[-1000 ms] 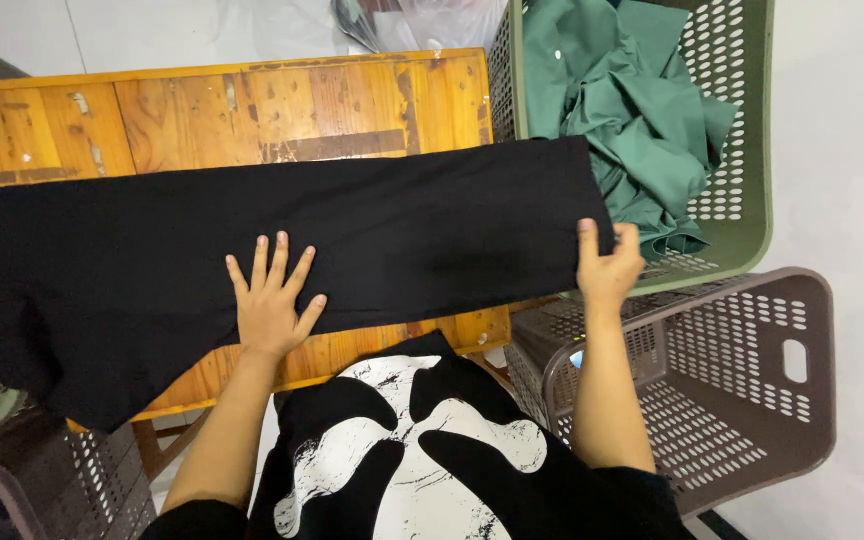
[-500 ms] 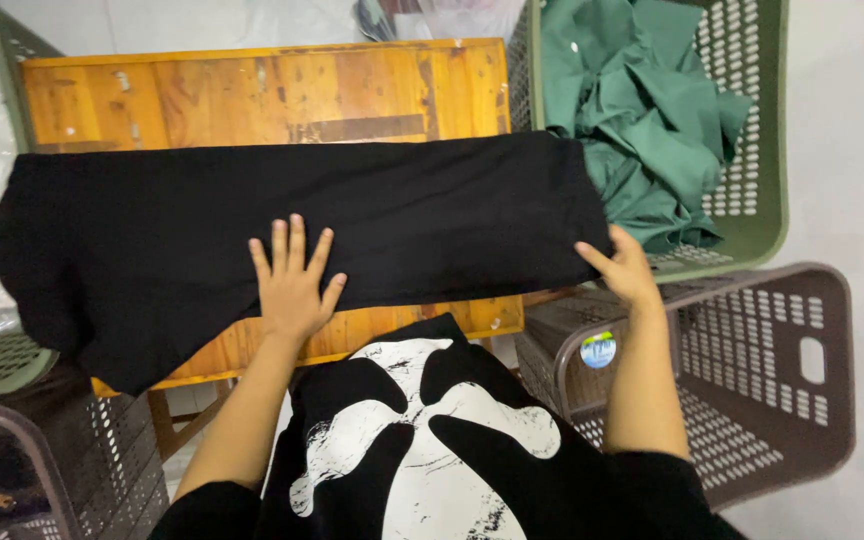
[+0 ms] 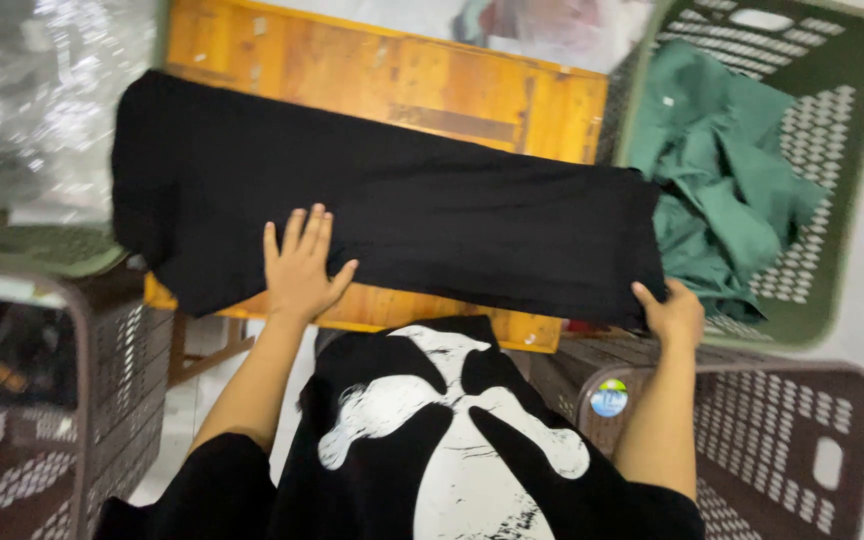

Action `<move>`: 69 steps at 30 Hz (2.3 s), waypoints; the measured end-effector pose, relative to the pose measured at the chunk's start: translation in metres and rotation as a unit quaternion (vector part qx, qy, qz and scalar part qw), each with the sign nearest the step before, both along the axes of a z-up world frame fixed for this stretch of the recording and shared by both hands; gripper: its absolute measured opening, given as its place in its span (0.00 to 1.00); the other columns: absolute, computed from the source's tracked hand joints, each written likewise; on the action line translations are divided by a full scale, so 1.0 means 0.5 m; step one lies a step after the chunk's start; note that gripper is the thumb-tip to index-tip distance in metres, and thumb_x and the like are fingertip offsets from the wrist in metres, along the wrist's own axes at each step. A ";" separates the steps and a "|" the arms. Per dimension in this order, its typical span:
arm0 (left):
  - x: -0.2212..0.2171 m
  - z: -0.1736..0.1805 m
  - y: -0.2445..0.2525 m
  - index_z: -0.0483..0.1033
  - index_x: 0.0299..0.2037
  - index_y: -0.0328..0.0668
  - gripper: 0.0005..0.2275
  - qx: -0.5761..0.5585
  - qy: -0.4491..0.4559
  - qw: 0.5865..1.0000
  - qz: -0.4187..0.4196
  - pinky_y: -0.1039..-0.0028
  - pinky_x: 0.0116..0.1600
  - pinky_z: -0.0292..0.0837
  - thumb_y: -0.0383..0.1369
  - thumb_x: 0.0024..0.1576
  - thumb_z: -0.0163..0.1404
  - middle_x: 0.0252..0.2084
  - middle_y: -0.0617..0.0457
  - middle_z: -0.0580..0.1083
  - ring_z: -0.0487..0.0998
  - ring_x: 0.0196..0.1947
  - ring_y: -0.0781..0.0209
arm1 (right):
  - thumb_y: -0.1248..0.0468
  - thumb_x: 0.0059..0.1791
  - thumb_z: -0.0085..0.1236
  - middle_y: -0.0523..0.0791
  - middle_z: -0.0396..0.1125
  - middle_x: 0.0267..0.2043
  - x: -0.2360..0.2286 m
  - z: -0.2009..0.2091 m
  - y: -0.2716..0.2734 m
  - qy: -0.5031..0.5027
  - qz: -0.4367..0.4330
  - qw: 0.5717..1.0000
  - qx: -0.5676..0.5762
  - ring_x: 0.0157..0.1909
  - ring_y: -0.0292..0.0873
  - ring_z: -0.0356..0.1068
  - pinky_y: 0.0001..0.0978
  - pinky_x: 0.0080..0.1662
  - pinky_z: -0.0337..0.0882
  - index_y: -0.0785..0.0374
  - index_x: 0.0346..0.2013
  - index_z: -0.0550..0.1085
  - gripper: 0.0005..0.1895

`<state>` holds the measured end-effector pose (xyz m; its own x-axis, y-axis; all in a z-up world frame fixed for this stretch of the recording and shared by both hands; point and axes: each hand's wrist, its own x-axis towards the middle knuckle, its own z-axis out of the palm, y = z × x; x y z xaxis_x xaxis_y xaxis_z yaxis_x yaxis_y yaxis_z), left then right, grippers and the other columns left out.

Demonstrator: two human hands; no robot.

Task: A person unfolds a black t-shirt on a wooden table, smooths it out, and folds it into a neat rectangular shape.

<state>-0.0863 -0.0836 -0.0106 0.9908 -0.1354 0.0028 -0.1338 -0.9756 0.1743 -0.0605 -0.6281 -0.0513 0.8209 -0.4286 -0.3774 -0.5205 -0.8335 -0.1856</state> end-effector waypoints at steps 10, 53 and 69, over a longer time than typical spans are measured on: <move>-0.110 0.037 0.145 0.67 0.45 0.45 0.25 0.072 -0.065 0.986 0.137 0.61 0.43 0.52 0.51 0.41 0.45 0.38 0.49 0.63 0.61 0.41 0.51 | 0.62 0.38 0.54 0.55 0.58 0.41 -0.001 0.138 0.222 -0.267 0.124 0.930 -0.218 0.43 0.58 0.56 0.50 0.38 0.58 0.67 0.43 0.67 0.21; 0.193 0.135 0.372 0.35 0.63 0.50 0.40 -0.528 0.185 0.815 0.152 0.61 0.58 0.57 0.24 0.46 0.54 0.56 0.33 0.59 0.59 0.57 0.42 | 0.45 0.49 0.39 0.57 0.61 0.47 0.123 0.073 0.946 -0.103 -0.017 0.915 0.391 0.52 0.55 0.60 0.47 0.51 0.61 0.66 0.52 0.60 0.29; 0.033 0.145 0.418 0.34 0.63 0.42 0.39 -0.386 0.211 0.867 0.233 0.61 0.44 0.69 0.20 0.47 0.50 0.49 0.36 0.65 0.70 0.43 0.42 | 0.70 0.46 0.43 0.52 0.66 0.36 0.015 -0.007 0.899 -0.199 0.041 0.910 0.361 0.33 0.48 0.68 0.38 0.36 0.68 0.63 0.57 0.55 0.24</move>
